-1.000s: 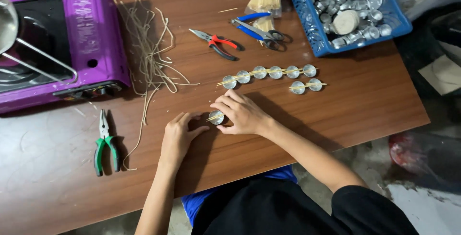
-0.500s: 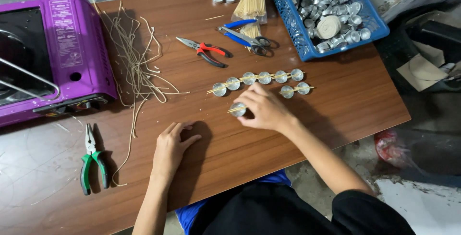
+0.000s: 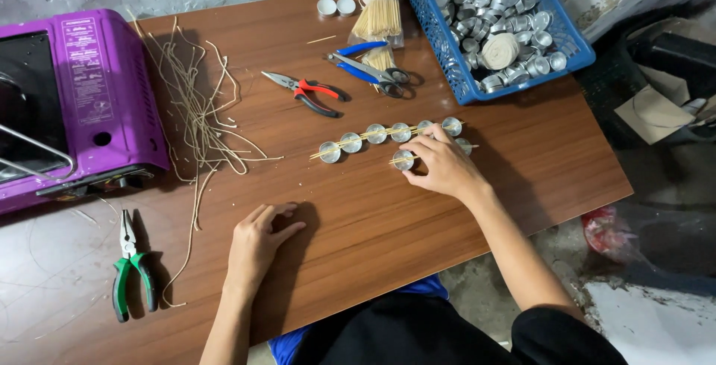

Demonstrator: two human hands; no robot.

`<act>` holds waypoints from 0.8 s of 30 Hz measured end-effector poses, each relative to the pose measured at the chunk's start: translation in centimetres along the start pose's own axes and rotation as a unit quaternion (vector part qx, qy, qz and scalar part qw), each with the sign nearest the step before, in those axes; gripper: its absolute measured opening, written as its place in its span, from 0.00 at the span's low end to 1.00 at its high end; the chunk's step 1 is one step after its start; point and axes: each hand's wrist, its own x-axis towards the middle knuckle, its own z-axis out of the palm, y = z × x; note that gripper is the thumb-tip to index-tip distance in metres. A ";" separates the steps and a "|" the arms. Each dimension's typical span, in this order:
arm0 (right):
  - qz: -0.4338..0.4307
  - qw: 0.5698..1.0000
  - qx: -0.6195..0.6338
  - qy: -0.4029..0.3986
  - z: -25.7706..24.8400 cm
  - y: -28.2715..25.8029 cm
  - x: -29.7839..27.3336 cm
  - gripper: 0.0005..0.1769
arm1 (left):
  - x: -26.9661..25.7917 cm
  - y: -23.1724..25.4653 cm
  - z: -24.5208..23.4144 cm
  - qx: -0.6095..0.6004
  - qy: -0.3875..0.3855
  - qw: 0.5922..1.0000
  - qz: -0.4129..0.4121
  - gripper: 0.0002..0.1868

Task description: Assembling candle wicks by inserting them into metal sustainer tabs and crimping the tabs with pliers.

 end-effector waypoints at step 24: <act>0.024 0.999 0.022 -0.033 -0.5 0.7 -0.4 0.25 | 0.3 -0.1 0.0 -0.006 -0.005 1.000 -0.012 0.22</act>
